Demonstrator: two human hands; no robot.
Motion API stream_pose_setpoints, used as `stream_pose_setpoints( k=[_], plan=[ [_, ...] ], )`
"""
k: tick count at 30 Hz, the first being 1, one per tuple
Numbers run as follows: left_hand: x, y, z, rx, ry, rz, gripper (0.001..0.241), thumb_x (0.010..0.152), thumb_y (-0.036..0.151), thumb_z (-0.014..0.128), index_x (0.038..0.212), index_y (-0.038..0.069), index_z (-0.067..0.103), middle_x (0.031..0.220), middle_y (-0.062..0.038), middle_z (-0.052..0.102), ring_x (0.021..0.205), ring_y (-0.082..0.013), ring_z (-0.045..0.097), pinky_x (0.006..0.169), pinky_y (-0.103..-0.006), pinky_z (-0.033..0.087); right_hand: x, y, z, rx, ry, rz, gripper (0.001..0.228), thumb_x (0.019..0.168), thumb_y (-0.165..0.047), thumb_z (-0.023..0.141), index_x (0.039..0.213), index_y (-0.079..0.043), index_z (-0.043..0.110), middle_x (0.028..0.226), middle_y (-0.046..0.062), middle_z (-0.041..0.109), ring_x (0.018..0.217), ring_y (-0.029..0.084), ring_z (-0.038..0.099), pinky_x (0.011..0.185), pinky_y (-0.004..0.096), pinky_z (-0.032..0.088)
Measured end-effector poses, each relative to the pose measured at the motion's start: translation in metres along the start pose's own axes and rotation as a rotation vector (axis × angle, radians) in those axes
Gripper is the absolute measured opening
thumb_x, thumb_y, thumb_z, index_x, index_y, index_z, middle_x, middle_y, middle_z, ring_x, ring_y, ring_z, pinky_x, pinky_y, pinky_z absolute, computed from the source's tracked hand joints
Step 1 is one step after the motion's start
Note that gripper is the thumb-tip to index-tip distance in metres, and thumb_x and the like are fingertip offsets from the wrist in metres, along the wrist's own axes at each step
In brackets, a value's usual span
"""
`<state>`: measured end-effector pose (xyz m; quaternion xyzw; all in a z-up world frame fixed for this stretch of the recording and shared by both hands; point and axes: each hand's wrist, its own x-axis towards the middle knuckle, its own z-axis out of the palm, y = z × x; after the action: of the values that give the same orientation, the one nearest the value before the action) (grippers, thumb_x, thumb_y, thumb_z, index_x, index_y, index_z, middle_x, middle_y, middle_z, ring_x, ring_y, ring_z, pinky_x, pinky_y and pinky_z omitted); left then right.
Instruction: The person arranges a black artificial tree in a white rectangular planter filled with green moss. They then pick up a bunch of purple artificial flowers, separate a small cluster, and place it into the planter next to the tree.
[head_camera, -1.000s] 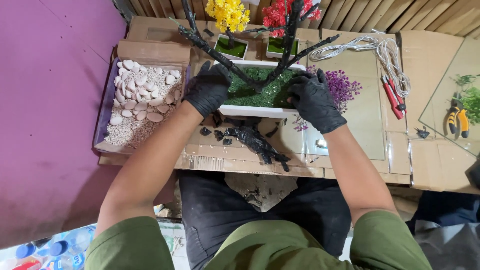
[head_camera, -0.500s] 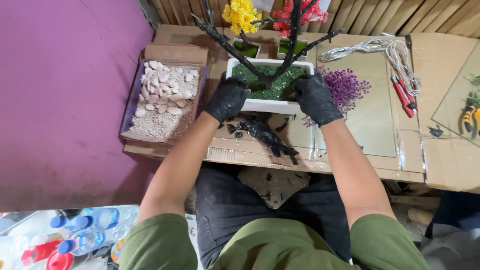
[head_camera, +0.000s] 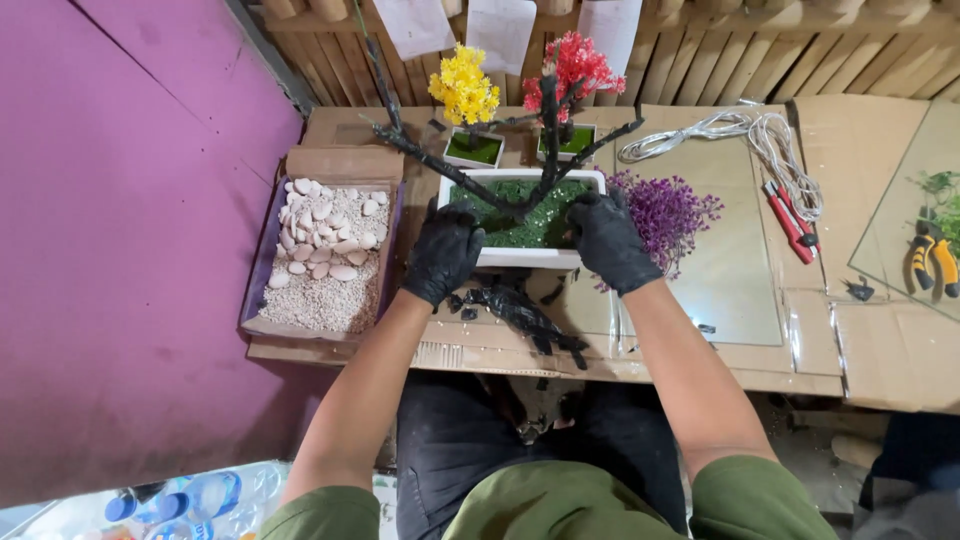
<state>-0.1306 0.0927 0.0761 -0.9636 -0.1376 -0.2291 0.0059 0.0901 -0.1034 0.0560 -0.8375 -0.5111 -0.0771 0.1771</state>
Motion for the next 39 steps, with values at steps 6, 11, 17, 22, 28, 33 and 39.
stream_pose_setpoints(
  k=[6, 11, 17, 22, 28, 33, 39],
  plan=[
    [0.012, 0.017, -0.036, 0.058, 0.001, -0.033, 0.041, 0.103, 0.042, 0.043, 0.119, 0.014, 0.067, 0.109, -0.014, 0.072, 0.121, -0.0293, 0.064, 0.114, -0.0508, 0.040, -0.003, -0.013, -0.018, 0.042, 0.004, 0.009, 0.023, 0.081, -0.036, 0.079, 0.100, -0.023, 0.073, 0.114, 0.000, 0.069, 0.113, 0.027, 0.066, 0.123, 0.047, 0.035],
    [0.017, 0.017, -0.038, -0.145, 0.000, -0.099, 0.041, 0.108, 0.040, 0.049, 0.113, 0.008, 0.073, 0.105, -0.021, 0.073, 0.109, -0.0364, 0.065, 0.110, -0.0487, 0.043, -0.006, -0.017, -0.029, 0.088, 0.016, -0.014, 0.022, 0.084, -0.026, 0.077, 0.103, -0.015, 0.073, 0.114, 0.009, 0.069, 0.117, 0.031, 0.063, 0.123, 0.053, 0.030],
    [0.026, 0.016, -0.056, -0.073, 0.071, -0.072, 0.040, 0.103, 0.047, 0.055, 0.085, 0.016, 0.074, 0.076, -0.008, 0.072, 0.082, -0.0280, 0.069, 0.087, -0.0409, 0.053, -0.010, -0.016, -0.027, 0.061, -0.055, -0.037, 0.028, 0.088, -0.034, 0.072, 0.112, -0.021, 0.071, 0.123, 0.002, 0.066, 0.125, 0.025, 0.060, 0.123, 0.058, 0.027],
    [0.048, 0.021, -0.091, -0.250, 0.077, -0.136, 0.046, 0.104, 0.044, 0.055, 0.082, 0.009, 0.074, 0.073, -0.011, 0.071, 0.081, -0.0316, 0.068, 0.086, -0.0418, 0.054, -0.008, -0.024, -0.044, 0.138, -0.021, 0.023, 0.036, 0.087, -0.031, 0.074, 0.121, -0.019, 0.071, 0.130, 0.005, 0.065, 0.133, 0.027, 0.055, 0.121, 0.058, 0.030],
    [0.056, 0.023, -0.110, -0.035, 0.008, -0.128, 0.046, 0.103, 0.051, 0.047, 0.070, 0.024, 0.065, 0.063, 0.001, 0.067, 0.071, -0.0204, 0.069, 0.077, -0.0375, 0.053, -0.003, -0.047, -0.041, 0.205, 0.106, -0.040, 0.039, 0.087, -0.014, 0.073, 0.124, -0.004, 0.070, 0.133, 0.020, 0.065, 0.130, 0.043, 0.057, 0.115, 0.058, 0.040],
    [0.008, 0.003, -0.011, -0.268, -0.261, -0.238, 0.048, 0.103, 0.055, 0.041, 0.089, 0.020, 0.071, 0.078, -0.006, 0.075, 0.086, -0.0282, 0.073, 0.085, -0.0434, 0.054, -0.006, 0.000, 0.036, 0.178, 0.089, -0.031, 0.043, 0.084, -0.019, 0.071, 0.126, -0.007, 0.070, 0.140, 0.020, 0.061, 0.131, 0.043, 0.056, 0.115, 0.057, 0.042],
    [0.040, 0.022, -0.107, -0.182, -0.219, -0.206, 0.046, 0.102, 0.050, 0.041, 0.125, 0.019, 0.066, 0.094, -0.014, 0.076, 0.094, -0.0319, 0.074, 0.090, -0.0518, 0.053, 0.065, -0.052, -0.048, 0.116, -0.025, -0.377, 0.057, 0.075, -0.021, 0.078, 0.130, -0.006, 0.071, 0.139, 0.019, 0.065, 0.132, 0.043, 0.057, 0.115, 0.057, 0.042]
  ],
)
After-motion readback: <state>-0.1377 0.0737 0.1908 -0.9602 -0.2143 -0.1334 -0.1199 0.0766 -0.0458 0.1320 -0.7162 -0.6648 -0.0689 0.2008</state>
